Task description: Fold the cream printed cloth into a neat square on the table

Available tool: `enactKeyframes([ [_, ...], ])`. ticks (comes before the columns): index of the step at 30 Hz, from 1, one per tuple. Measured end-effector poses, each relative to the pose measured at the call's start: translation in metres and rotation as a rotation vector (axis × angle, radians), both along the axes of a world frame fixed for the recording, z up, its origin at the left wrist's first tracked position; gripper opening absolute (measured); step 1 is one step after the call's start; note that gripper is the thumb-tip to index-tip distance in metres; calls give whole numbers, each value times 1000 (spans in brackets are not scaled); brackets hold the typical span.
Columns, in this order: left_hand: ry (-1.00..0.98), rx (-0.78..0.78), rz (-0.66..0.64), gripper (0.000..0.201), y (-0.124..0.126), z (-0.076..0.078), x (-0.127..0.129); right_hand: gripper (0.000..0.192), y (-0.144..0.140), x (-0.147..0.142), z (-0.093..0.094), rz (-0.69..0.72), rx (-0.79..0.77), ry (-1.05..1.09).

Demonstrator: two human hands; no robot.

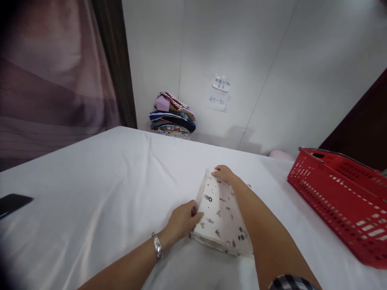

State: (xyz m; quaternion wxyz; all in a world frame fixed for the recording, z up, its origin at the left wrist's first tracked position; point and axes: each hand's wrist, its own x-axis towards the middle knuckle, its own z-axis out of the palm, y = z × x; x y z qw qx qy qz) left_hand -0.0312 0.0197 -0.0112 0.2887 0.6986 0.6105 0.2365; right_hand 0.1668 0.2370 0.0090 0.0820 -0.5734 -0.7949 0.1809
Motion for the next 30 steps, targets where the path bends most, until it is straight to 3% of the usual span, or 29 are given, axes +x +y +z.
enactKeyframes([
  [4,-6,-4,-3,16,1,-3,0,28,3,4,3,-19,-11,16],
  [8,-7,-13,-2,16,1,-3,0,34,7,7,9,-61,-55,8],
  [12,-18,-28,3,18,1,-2,0,22,15,6,14,-56,-146,-19],
  [22,-18,-40,1,17,2,-3,0,39,34,2,22,21,-364,-163],
  [26,-17,-48,-1,17,2,-3,0,27,39,0,19,47,-346,-210],
  [30,-15,-52,7,16,2,-1,0,15,41,-2,11,66,-221,-203],
])
